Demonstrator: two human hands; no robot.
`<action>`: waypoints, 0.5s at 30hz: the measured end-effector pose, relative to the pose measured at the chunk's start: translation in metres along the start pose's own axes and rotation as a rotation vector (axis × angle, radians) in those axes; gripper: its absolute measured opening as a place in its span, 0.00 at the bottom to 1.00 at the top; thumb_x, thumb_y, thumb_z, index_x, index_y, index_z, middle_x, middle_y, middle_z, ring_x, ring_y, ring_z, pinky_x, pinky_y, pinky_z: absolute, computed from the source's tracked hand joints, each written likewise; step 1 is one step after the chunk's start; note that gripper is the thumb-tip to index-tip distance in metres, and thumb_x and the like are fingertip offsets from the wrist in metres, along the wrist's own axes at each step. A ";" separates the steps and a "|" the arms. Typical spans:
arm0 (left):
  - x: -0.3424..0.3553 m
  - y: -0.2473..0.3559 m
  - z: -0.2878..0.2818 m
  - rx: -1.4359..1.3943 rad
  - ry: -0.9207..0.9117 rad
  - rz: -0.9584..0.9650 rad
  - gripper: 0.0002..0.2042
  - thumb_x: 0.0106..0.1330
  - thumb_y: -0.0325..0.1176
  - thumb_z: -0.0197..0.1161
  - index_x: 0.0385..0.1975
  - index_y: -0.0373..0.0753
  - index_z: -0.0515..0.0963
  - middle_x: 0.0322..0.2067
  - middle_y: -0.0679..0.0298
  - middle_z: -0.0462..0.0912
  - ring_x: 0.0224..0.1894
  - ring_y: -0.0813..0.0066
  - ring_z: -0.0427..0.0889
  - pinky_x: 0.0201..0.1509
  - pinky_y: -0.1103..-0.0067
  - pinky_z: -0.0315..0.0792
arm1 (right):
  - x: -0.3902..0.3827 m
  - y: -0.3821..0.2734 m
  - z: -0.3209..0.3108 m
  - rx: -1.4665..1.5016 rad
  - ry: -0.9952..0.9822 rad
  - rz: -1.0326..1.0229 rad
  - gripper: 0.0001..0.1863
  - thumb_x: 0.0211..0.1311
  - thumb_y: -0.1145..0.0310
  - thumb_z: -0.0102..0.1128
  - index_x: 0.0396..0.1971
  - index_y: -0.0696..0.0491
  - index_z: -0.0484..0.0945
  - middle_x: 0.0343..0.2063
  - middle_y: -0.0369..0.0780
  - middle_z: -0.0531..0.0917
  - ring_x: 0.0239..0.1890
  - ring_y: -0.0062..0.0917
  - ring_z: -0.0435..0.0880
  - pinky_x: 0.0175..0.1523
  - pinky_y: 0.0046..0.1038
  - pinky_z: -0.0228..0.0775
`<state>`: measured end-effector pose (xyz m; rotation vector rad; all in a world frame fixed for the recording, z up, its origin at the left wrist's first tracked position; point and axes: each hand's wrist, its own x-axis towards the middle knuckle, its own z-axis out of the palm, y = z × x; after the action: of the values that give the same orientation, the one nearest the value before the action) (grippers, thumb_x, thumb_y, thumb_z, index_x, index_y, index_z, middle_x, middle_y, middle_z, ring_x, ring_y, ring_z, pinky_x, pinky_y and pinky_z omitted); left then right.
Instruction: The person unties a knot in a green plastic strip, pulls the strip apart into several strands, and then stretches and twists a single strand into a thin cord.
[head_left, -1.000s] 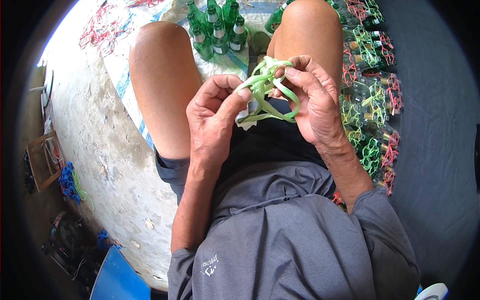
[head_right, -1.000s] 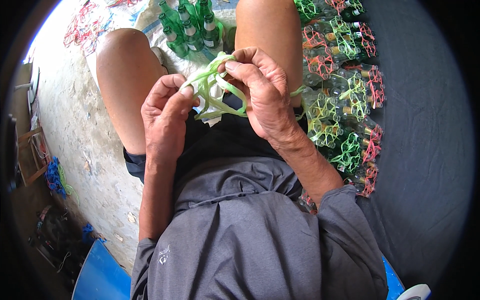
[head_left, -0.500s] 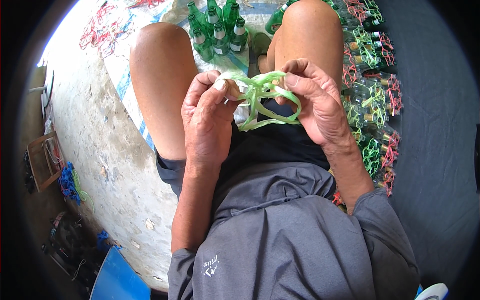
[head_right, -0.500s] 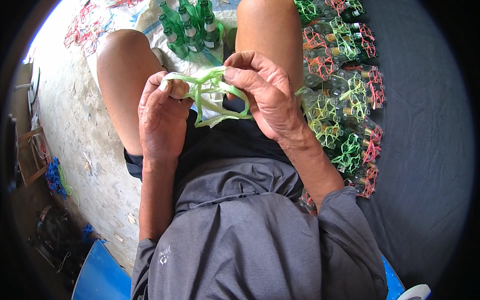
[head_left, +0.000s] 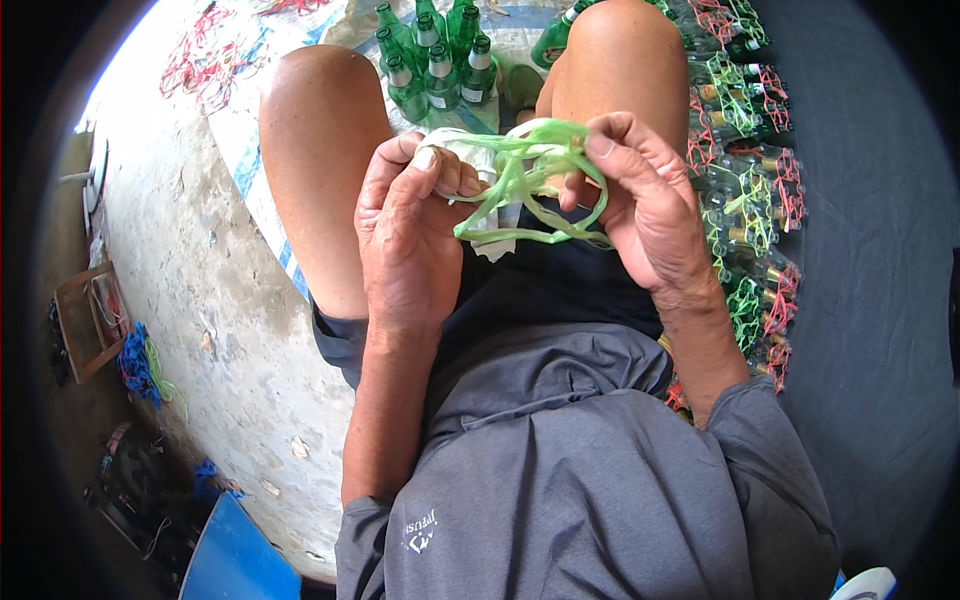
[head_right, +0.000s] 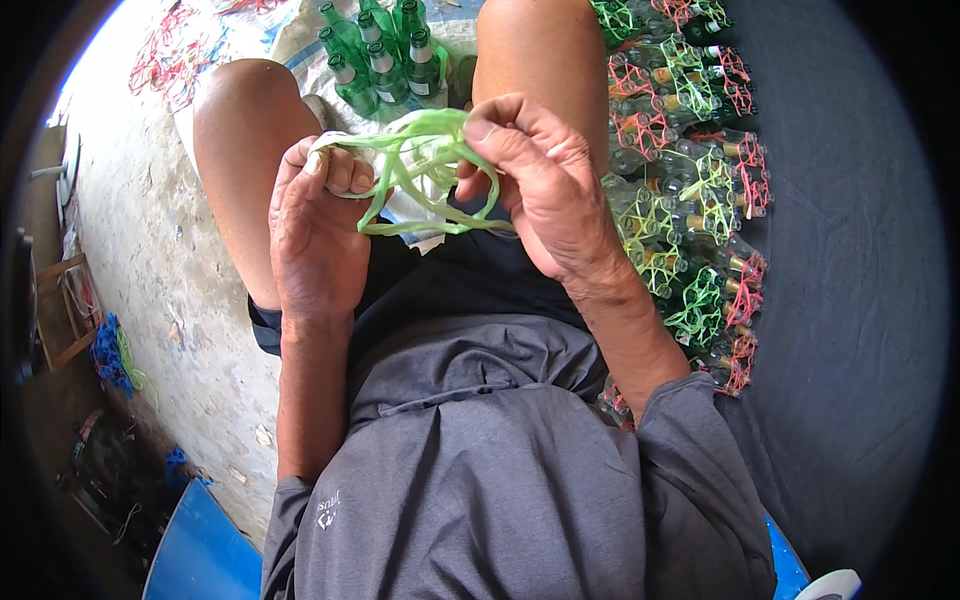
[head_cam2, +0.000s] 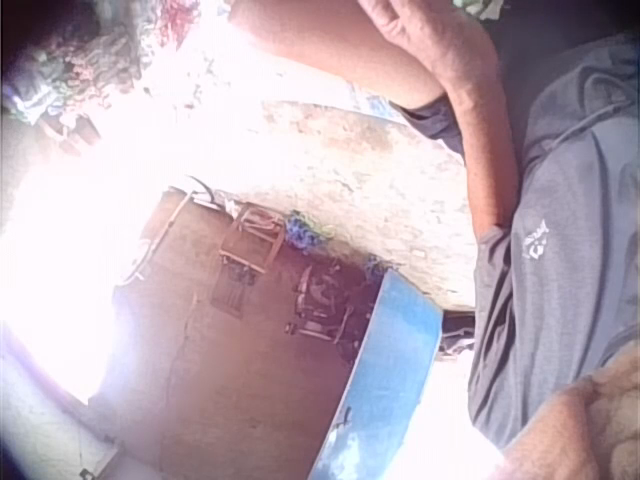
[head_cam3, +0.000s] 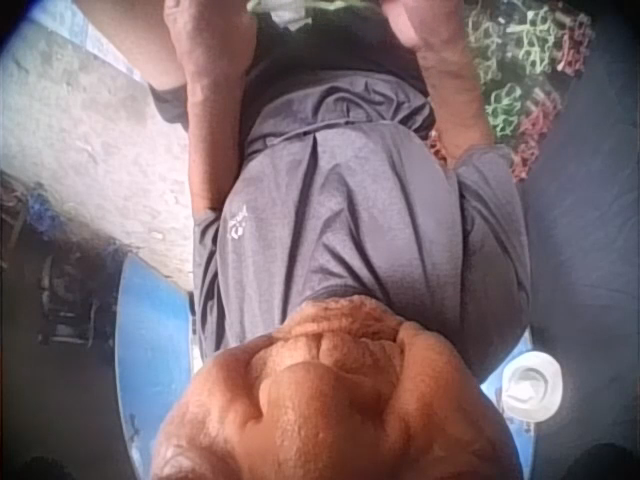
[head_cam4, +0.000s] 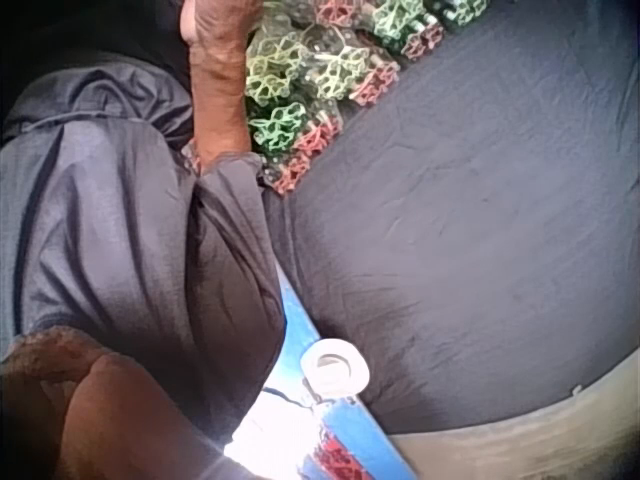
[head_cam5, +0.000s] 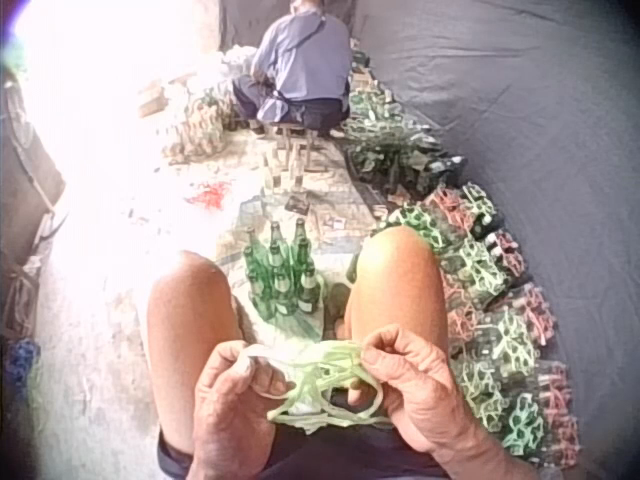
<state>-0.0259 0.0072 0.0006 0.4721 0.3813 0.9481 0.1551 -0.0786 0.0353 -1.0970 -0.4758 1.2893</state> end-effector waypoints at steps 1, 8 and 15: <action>0.000 -0.001 0.000 0.020 -0.002 0.005 0.05 0.72 0.28 0.57 0.44 0.39 0.72 0.31 0.65 0.74 0.38 0.73 0.78 0.47 0.72 0.77 | 0.001 -0.001 0.000 0.022 0.030 -0.038 0.07 0.69 0.68 0.59 0.39 0.57 0.79 0.33 0.36 0.83 0.33 0.18 0.82 0.38 0.21 0.77; 0.000 -0.003 0.000 0.032 0.009 -0.015 0.04 0.73 0.28 0.57 0.44 0.38 0.73 0.30 0.65 0.75 0.37 0.74 0.78 0.46 0.73 0.77 | 0.002 -0.001 0.000 0.146 0.045 -0.042 0.06 0.71 0.70 0.56 0.41 0.56 0.78 0.37 0.39 0.84 0.38 0.22 0.83 0.42 0.24 0.78; -0.003 -0.010 -0.004 0.128 0.007 -0.046 0.08 0.73 0.31 0.55 0.47 0.38 0.73 0.29 0.69 0.69 0.35 0.76 0.73 0.49 0.71 0.78 | 0.005 -0.003 0.001 0.386 0.144 0.033 0.09 0.72 0.69 0.52 0.44 0.58 0.77 0.41 0.42 0.84 0.43 0.27 0.85 0.46 0.29 0.83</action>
<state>-0.0226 0.0008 -0.0075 0.5744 0.4594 0.8847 0.1573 -0.0730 0.0368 -0.8660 -0.0934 1.2568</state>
